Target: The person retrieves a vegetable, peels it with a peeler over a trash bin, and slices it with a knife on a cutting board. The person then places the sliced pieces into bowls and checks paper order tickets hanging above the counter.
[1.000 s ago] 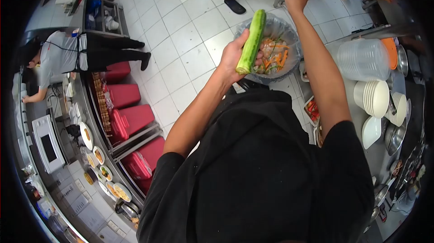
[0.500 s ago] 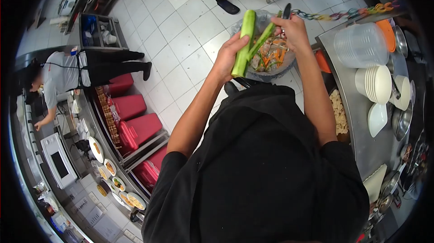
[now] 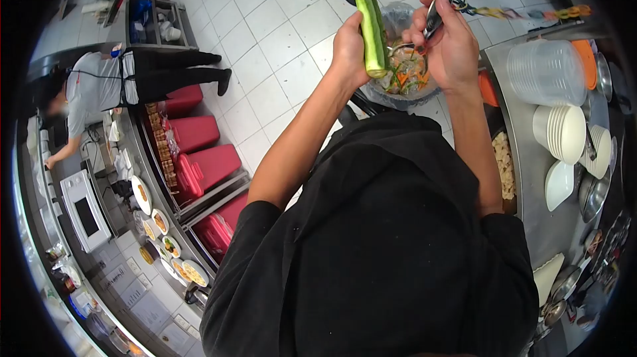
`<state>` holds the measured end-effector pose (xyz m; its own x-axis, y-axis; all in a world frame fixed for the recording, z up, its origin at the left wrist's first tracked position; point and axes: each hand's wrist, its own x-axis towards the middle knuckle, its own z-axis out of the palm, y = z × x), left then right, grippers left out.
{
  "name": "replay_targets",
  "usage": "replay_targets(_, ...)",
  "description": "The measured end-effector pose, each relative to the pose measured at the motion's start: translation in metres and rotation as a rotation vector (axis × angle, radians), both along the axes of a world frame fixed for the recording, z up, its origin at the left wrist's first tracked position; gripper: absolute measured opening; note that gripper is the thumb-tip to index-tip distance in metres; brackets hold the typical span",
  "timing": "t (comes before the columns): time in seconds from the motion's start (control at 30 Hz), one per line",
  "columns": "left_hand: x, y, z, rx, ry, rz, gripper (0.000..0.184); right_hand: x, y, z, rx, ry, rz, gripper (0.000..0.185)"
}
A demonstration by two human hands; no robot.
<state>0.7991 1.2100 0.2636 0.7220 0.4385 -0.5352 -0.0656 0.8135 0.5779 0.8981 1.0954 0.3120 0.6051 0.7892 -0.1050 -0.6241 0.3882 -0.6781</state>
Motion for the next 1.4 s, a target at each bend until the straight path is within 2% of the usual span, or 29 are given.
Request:
replay_targets(0.1,0.006,-0.004,0.003,-0.060,-0.078,-0.022,0.040,-0.008,-0.003,0.008,0.110,0.019,0.033,0.029)
replay_targets(0.27,0.015,-0.016,0.013,-0.014,-0.075,-0.021,0.046,-0.012,-0.005,0.008,0.122,0.005,0.026,0.029)
replay_targets(0.33,0.015,-0.014,0.009,-0.046,-0.141,-0.071,0.047,-0.012,-0.003,0.007,0.090,-0.003,-0.013,0.028)
replay_targets(0.53,0.013,-0.020,0.017,-0.102,-0.099,-0.032,0.045,-0.012,0.004,-0.001,0.052,0.047,-0.020,0.025)
replay_targets(0.7,0.005,-0.025,0.011,-0.027,-0.083,-0.125,0.043,-0.005,0.021,-0.012,-0.072,0.036,-0.126,0.020)
replay_targets(0.77,0.000,-0.032,0.009,0.015,-0.040,-0.160,0.042,0.005,0.030,-0.021,-0.102,-0.082,-0.279,0.018)
replay_targets(0.87,-0.005,-0.036,0.008,-0.044,-0.027,-0.249,0.043,0.036,0.058,-0.043,-0.107,-0.164,-0.361,0.020)
replay_targets(0.9,-0.009,-0.036,0.007,-0.043,-0.027,-0.271,0.043,0.051,0.070,-0.055,-0.113,-0.202,-0.401,0.024)
replay_targets(0.97,-0.018,-0.033,0.003,-0.045,-0.099,-0.309,0.043,0.098,0.104,-0.098,-0.278,-0.518,-0.593,0.030)
replay_targets(1.0,-0.021,-0.032,0.009,-0.078,-0.090,-0.288,0.044,0.118,0.107,-0.118,-0.287,-0.517,-0.633,0.030)
replay_targets(1.07,-0.024,-0.027,0.019,0.032,-0.035,-0.236,0.043,0.144,0.114,-0.141,-0.853,-0.964,-0.783,0.026)
replay_targets(1.1,-0.024,-0.021,0.018,0.058,-0.014,-0.180,0.043,0.139,0.108,-0.124,-0.837,-0.973,-0.787,0.026)
replay_targets(1.17,-0.022,-0.010,0.010,0.086,0.022,-0.132,0.043,0.099,0.074,-0.071,-0.604,-0.767,-0.262,0.030)
replay_targets(1.23,-0.020,-0.002,0.004,0.104,0.073,-0.093,0.042,0.065,0.060,-0.042,-0.634,-0.654,0.094,0.033)
replay_targets(1.27,-0.018,-0.001,0.003,0.137,0.091,-0.094,0.042,0.049,0.056,-0.041,-0.637,-0.648,0.097,0.033)
replay_targets(1.33,-0.015,-0.002,0.006,0.180,0.121,-0.095,0.040,0.027,0.052,-0.045,-0.483,-0.596,0.263,0.025)
replay_targets(1.4,-0.017,-0.003,0.003,0.187,0.131,-0.134,0.040,0.020,0.051,-0.056,-0.506,-0.525,0.158,0.021)
